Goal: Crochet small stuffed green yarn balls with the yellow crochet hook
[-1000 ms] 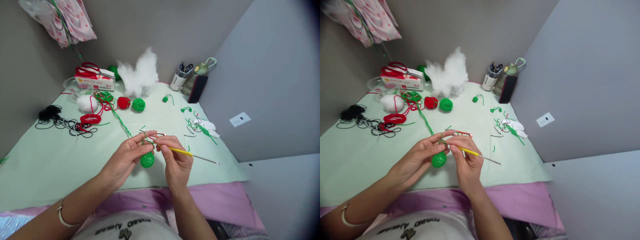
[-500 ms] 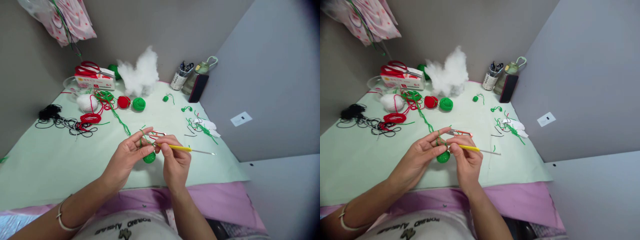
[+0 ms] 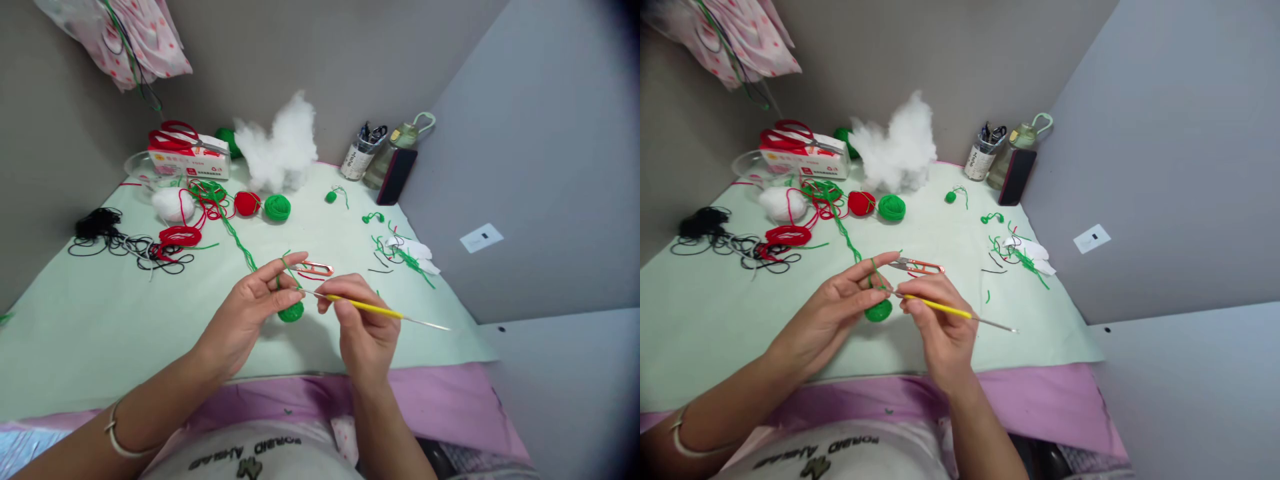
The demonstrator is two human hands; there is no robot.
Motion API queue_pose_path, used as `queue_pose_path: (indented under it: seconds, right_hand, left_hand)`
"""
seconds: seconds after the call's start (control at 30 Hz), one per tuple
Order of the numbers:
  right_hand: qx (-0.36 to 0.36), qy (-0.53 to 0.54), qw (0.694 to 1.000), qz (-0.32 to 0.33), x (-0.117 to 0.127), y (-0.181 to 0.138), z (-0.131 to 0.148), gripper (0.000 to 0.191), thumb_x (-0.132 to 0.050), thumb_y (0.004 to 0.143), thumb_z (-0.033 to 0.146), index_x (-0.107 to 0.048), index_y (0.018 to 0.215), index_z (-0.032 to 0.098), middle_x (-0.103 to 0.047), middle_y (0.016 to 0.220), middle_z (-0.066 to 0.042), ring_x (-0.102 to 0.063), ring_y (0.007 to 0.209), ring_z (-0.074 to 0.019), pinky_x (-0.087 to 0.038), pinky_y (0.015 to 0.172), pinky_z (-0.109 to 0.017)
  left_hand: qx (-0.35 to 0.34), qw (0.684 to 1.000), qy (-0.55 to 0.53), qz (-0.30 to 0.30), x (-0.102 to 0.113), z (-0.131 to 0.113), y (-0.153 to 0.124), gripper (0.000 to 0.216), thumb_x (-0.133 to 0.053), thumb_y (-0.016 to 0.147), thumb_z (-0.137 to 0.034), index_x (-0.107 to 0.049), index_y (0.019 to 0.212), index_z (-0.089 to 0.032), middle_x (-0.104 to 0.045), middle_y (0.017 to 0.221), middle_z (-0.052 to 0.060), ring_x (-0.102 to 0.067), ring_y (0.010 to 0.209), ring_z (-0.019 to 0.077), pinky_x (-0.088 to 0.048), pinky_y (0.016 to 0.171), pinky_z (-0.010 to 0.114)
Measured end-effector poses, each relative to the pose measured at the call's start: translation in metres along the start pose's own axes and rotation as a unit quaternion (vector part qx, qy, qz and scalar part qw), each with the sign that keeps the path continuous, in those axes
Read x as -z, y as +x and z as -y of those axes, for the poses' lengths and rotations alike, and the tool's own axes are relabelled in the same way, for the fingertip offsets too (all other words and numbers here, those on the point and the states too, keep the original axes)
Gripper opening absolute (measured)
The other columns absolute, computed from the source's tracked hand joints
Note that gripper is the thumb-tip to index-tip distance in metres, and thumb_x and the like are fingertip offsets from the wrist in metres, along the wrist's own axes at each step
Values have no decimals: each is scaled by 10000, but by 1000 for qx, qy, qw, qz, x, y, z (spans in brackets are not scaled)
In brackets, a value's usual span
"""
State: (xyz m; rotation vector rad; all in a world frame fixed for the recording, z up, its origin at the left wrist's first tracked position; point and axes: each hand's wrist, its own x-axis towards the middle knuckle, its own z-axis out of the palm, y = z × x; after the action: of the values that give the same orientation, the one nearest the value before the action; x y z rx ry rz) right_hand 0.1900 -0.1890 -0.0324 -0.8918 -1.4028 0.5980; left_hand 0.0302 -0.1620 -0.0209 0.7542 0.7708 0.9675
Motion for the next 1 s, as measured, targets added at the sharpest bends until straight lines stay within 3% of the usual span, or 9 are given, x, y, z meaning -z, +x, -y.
queue_pose_path:
  seconds: [0.1,0.17,0.27,0.43,0.53,0.67,0.77,0.87,1.0]
  right_hand:
    - [96,-180,979,21,-7,-7,-2,328,-599,958,129,-735,1200,303,-734,1037,-75,-709,949,-214,-606,771,-379]
    - [150,-233,961,13,-8,-9,-3,380,-614,943,113,-715,1249,314,-729,1094,-85,-707,978,-223,-610,779,-390]
    - [95,-140,985,-22,-2,-5,-1,277,-604,956,136,-758,1125,292,-733,974,-66,-695,888,-207,-595,714,-371]
    - [-48,75,994,-56,0,5,-3,180,-600,980,260,-774,933,256,-716,862,-48,-650,771,-177,-533,607,-322]
    - [-64,75,995,-18,-5,6,-6,171,-615,973,285,-779,938,250,-761,908,-59,-687,899,-215,-565,702,-361]
    - [-58,57,996,-20,-9,3,-4,187,-580,992,236,-765,982,261,-770,921,-38,-697,834,-189,-580,720,-361]
    - [27,-71,997,0,-9,-1,-2,232,-590,972,152,-757,1071,279,-756,987,-51,-699,925,-200,-588,802,-382]
    - [130,-208,969,33,-8,-5,-1,310,-623,936,114,-751,1140,310,-742,1104,-71,-692,1021,-222,-590,844,-395]
    - [30,-91,995,-35,-3,0,-2,221,-579,974,167,-760,1034,278,-744,957,-50,-691,831,-195,-585,734,-375]
  left_hand:
    - [-27,1000,1,-5,-4,6,-1,543,-839,797,-226,-699,1314,-315,-684,841,-26,-585,802,119,-445,793,231]
    - [7,999,-30,24,-3,6,-1,527,-825,809,-235,-698,1318,-280,-713,874,1,-609,838,141,-457,810,249]
    - [64,995,-63,49,2,2,1,415,-803,832,-273,-749,1238,-211,-718,872,36,-614,841,144,-452,779,237]
    - [34,999,-20,29,1,-4,0,422,-826,802,-243,-762,1218,-224,-691,822,20,-594,780,139,-426,708,237]
    - [29,999,-14,39,-2,-3,-2,442,-844,779,-229,-763,1214,-245,-724,895,30,-618,827,154,-452,780,260]
    - [16,999,-14,33,-3,-2,-1,409,-826,811,-266,-762,1214,-245,-740,913,29,-643,846,155,-465,799,258]
    - [-3,1000,-17,-4,-4,1,1,417,-833,810,-269,-757,1219,-244,-719,834,-1,-618,799,122,-451,766,222]
    - [16,998,-53,12,-3,3,5,408,-825,820,-263,-755,1221,-246,-745,952,21,-632,883,125,-462,830,219]
    - [52,995,-74,39,3,1,8,290,-818,818,-247,-808,1105,-214,-723,884,22,-621,848,114,-468,850,213]
